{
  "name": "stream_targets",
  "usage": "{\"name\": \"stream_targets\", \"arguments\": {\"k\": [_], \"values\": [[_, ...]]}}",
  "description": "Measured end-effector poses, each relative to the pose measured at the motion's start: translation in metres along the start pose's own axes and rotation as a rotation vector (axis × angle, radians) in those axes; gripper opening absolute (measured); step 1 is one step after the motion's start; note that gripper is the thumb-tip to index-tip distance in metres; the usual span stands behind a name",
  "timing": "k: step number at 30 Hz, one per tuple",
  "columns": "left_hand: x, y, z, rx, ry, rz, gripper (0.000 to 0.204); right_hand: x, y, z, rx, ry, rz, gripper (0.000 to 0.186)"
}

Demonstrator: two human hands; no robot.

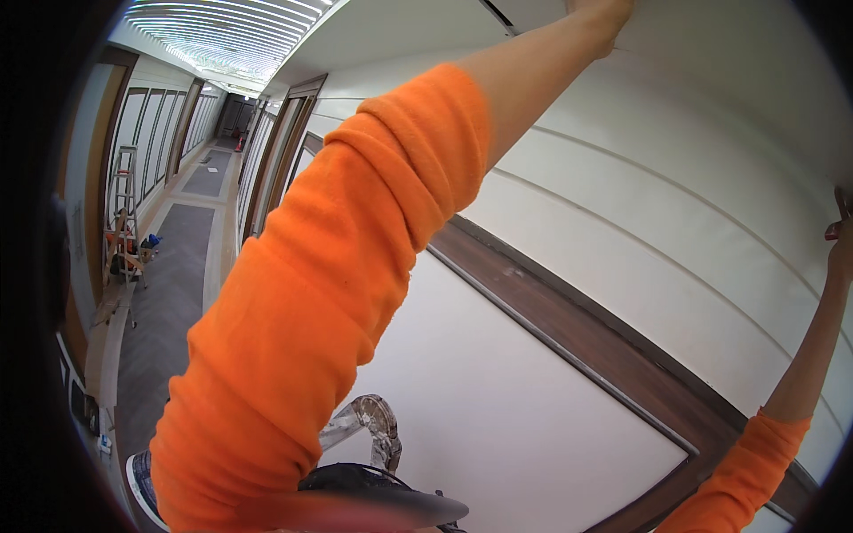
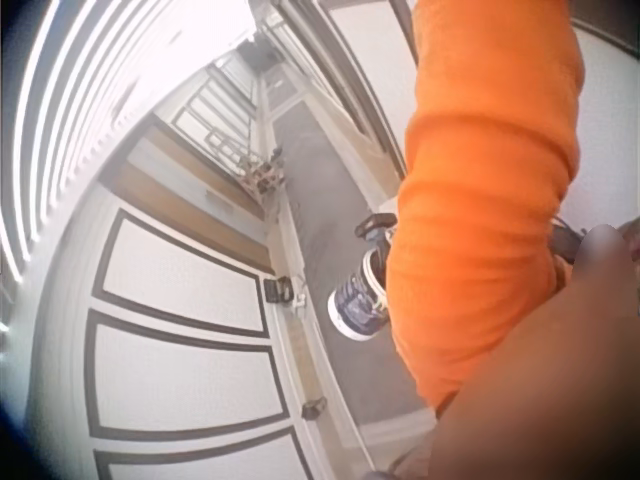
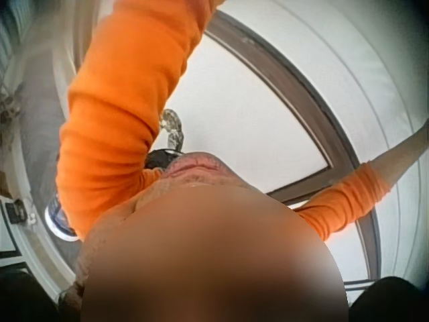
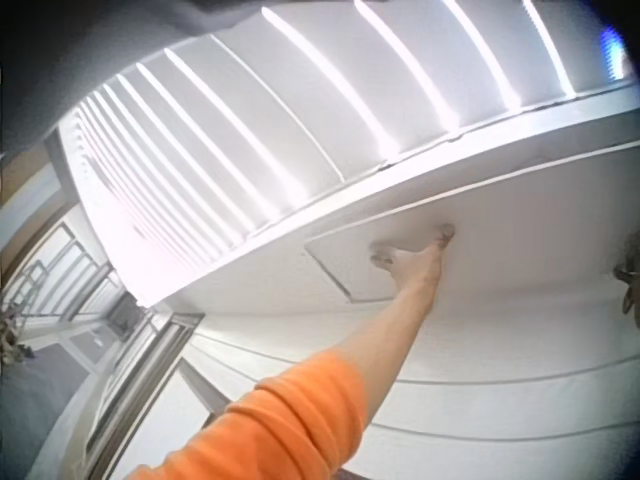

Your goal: The person climbs a ladder and uses a utility knife to cut and fit a piece of gypsum board into a ceiling opening. They carefully score the board, snap it, and trim the edges to ensure a proper fit within the ceiling structure.

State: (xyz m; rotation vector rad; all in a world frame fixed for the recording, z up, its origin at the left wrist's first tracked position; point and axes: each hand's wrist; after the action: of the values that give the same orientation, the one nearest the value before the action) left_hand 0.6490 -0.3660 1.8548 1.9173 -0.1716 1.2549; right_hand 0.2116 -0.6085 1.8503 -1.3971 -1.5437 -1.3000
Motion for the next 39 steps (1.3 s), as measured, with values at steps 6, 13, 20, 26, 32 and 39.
{"name": "stream_targets", "arguments": {"k": [6, 13, 20, 26, 32, 39], "values": [[0.019, -0.008, 0.030, -0.101, -0.015, 0.162, 0.156, -0.003, 0.031, 0.016, -0.126, 0.066, 0.035, 0.050], [0.042, -0.003, 0.031, -0.040, 0.102, 0.295, 0.153, -0.009, 0.035, 0.006, -0.209, 0.023, 0.006, 0.052], [0.046, 0.007, 0.028, 0.065, 0.018, 0.113, 0.149, 0.019, 0.043, 0.005, -0.377, -0.035, 0.009, 0.053], [0.034, 0.000, 0.025, 0.020, -0.015, 0.067, 0.142, 0.024, 0.060, 0.031, -0.202, 0.008, -0.047, 0.049], [0.039, 0.001, 0.036, 0.081, 0.146, 0.250, 0.091, 0.015, 0.073, 0.036, -0.089, 0.127, -0.139, 0.056], [0.034, -0.015, 0.018, 0.125, 0.104, 0.328, 0.078, 0.026, 0.079, 0.006, -0.257, 0.098, -0.324, 0.047]]}}
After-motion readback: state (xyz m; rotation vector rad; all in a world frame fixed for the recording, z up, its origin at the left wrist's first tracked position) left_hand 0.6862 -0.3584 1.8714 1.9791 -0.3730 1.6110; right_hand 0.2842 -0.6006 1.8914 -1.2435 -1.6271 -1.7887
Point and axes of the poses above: each hand's wrist, its own x-axis towards the middle knuckle, its own y-axis out of the palm, z = x × y, and after that the axes turned 6 degrees about z, right-handed
